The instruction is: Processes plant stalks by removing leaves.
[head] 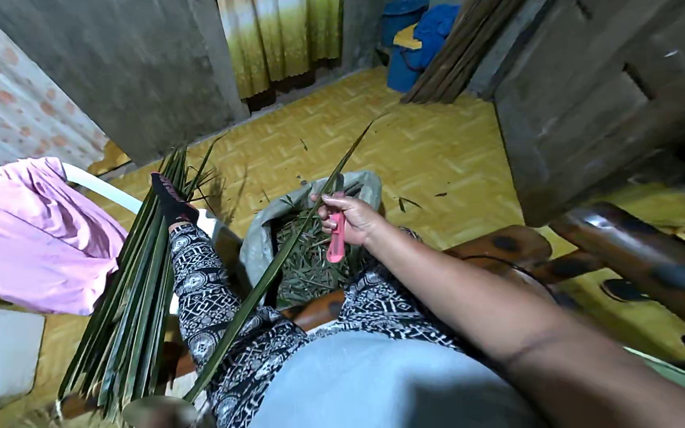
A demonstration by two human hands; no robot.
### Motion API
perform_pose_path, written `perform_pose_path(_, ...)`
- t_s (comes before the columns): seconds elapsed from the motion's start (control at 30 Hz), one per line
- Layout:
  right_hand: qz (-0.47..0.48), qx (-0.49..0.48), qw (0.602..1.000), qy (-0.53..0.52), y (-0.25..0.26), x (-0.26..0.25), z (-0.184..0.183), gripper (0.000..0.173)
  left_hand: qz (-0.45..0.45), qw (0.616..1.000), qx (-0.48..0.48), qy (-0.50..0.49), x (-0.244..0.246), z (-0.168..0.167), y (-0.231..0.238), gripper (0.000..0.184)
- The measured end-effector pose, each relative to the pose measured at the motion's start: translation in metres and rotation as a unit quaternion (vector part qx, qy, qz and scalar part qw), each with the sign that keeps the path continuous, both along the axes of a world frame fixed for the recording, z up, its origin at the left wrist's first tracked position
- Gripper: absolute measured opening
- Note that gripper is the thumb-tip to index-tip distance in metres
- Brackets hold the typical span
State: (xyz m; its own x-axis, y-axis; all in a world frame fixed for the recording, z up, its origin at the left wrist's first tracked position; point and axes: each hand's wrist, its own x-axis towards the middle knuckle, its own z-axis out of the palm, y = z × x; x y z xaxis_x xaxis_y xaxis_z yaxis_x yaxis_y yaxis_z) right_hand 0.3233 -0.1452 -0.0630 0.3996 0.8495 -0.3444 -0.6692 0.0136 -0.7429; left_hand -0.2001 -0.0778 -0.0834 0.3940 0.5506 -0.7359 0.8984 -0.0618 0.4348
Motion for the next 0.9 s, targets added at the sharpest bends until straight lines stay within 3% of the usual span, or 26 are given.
perform_pose_path(0.1,0.030,-0.020,0.999,0.001,-0.003,-0.028,-0.005,0.028,-0.067,0.998,0.014,0.005,0.034,0.011,-0.004,0.043)
perform_pose_path(0.3,0.109,-0.024,0.994,0.008,-0.006,-0.072,-0.008,0.027,-0.131,0.984,0.034,-0.117,0.138,0.029,-0.004,0.049)
perform_pose_path(0.6,0.138,-0.034,0.987,-0.068,-0.019,-0.072,-0.015,0.019,0.008,0.938,-0.097,-0.332,0.239,0.011,0.000,0.040)
perform_pose_path(0.9,0.167,-0.054,0.971,-0.165,-0.012,-0.063,-0.039,0.010,0.050,0.939,-0.117,-0.319,0.289,0.018,0.013,0.026)
